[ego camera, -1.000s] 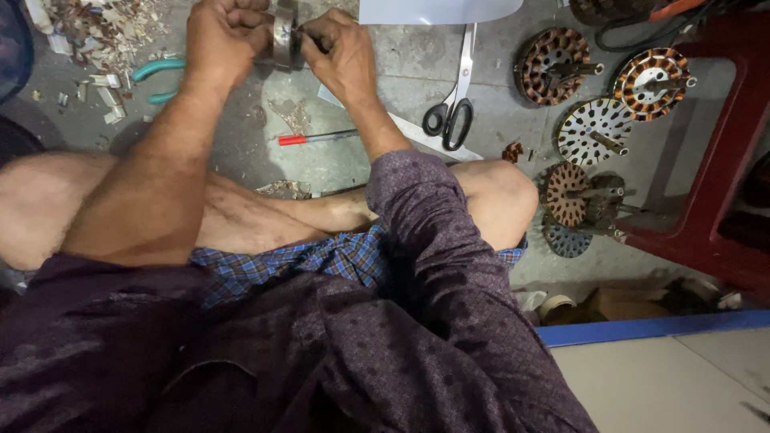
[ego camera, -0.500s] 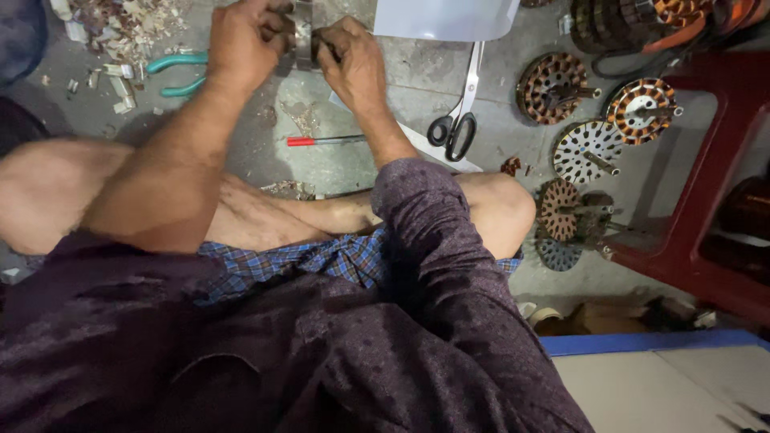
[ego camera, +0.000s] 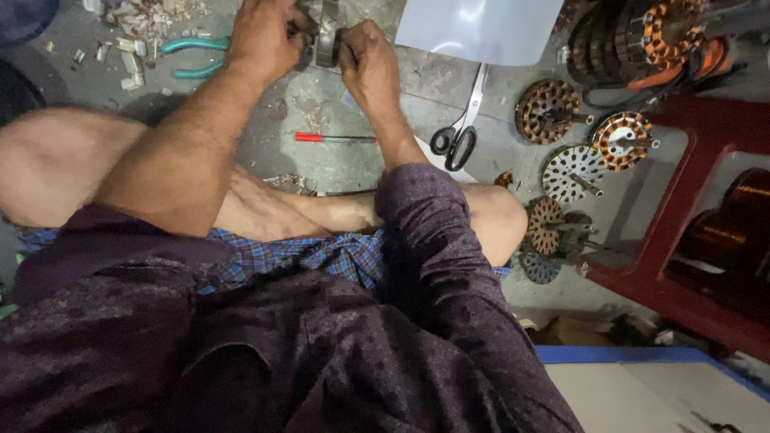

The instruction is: The person measures and marks a white strip with a ruler and marker, cuts it with scissors, folds it into a small ring, and inserts it into a circular metal component. The person repeats this process with additional strips and components.

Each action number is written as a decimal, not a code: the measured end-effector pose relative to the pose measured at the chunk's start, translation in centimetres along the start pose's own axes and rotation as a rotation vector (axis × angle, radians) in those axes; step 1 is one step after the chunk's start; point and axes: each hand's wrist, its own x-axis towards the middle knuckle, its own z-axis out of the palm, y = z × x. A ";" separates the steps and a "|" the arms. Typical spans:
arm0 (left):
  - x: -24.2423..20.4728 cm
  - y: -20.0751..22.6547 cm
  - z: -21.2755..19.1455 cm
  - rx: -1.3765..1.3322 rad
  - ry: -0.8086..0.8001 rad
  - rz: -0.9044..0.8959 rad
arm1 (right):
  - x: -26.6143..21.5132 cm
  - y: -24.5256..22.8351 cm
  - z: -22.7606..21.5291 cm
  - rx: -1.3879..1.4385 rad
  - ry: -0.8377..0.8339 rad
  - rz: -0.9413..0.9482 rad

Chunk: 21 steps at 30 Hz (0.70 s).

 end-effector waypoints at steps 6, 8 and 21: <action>0.3 -1.6 1.7 -0.120 -0.017 -0.187 | 0.5 0.4 -0.3 0.123 -0.075 0.064; 0.6 -1.8 2.2 -0.117 0.021 -0.171 | 0.6 0.5 -0.7 0.196 -0.094 0.031; 0.5 0.1 0.6 -0.303 0.076 -0.129 | 0.6 -0.2 -0.1 0.001 -0.091 -0.012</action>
